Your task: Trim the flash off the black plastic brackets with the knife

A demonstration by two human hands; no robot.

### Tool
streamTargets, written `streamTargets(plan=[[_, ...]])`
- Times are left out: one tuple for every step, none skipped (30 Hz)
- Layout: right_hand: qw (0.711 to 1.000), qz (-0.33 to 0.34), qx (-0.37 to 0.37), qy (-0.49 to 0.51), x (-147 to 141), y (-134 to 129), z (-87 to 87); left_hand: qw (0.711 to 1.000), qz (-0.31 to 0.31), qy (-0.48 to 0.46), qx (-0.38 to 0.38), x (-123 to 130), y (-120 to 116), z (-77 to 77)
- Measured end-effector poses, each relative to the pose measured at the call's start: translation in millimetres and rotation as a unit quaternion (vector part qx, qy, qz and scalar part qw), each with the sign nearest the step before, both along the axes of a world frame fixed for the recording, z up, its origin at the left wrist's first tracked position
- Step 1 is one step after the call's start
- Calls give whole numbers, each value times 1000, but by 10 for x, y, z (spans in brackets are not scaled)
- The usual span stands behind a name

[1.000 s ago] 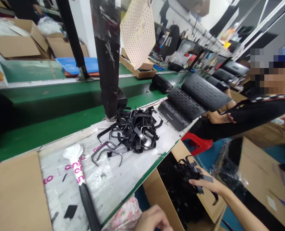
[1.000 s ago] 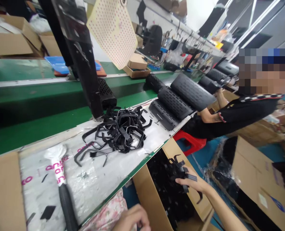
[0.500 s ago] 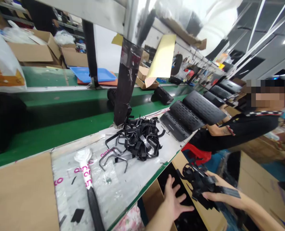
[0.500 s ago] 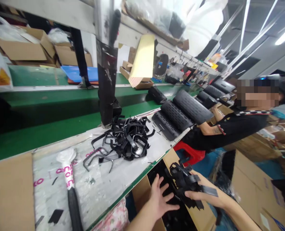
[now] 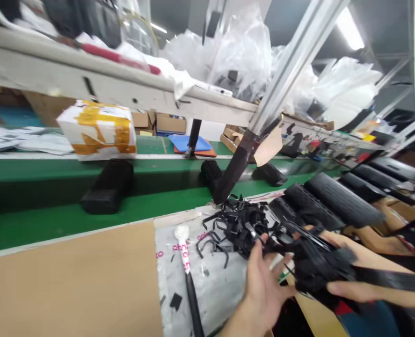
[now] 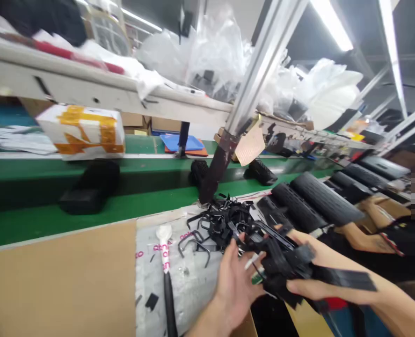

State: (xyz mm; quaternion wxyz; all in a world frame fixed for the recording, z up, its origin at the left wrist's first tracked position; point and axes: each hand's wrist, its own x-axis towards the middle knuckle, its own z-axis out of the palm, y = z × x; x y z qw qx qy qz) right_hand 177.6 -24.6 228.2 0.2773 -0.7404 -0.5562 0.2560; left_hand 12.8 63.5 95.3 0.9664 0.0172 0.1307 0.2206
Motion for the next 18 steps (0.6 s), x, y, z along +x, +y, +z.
streamTargets(plan=[[998, 51, -22, 4, -129, 260, 36, 999, 30, 20, 7, -149, 158, 6], [994, 106, -38, -5, -257, 515, 34, 997, 61, 43, 10, -292, 313, -8], [986, 156, -56, -18, -385, 757, -5, 993, 94, 65, 7, -426, 460, -42], [982, 180, -60, -21, -511, 980, -76, 988, 124, 88, -1, -548, 591, -89], [976, 203, -76, -17, -635, 1180, -169, 983, 147, 108, -15, -658, 699, -144], [973, 212, -87, -15, -753, 1352, -276, 978, 165, 128, -30, -753, 779, -201], [972, 220, -76, -42, -863, 1496, -385, 972, 175, 146, -50, -835, 828, -255], [966, 238, -42, -91, -962, 1611, -488, 969, 185, 153, -66, -902, 847, -302], [954, 258, -29, -147, -1048, 1700, -579, 965, 194, 155, -80, -957, 840, -344], [939, 272, -30, -208, -1121, 1766, -655, 963, 202, 156, -92, -999, 813, -382], [922, 282, -38, -262, -1183, 1814, -716, 960, 211, 155, -99, -1030, 774, -420], [907, 287, -52, -305, -1236, 1849, -766, 957, 220, 158, -105, -1050, 730, -465], [895, 286, -64, -338, -1284, 1874, -807, 954, 229, 164, -105, -1060, 689, -521], [886, 284, -68, -360, -1328, 1894, -844, 951, 238, 169, -98, -1061, 654, -591], [881, 284, -66, -373, -1369, 1912, -879, 950, 246, 174, -87, -1051, 627, -678], [877, 285, -60, -382, -1407, 1927, -915, 948, 254, 180, -65, -1033, 607, -778], [873, 287, -57, -391, -1441, 1941, -952, 948, 255, 188, -36, -1008, 591, -889], [869, 288, -54, -400, -1467, 1952, -989, 947, 251, 203, -6, -978, 577, -1005]])
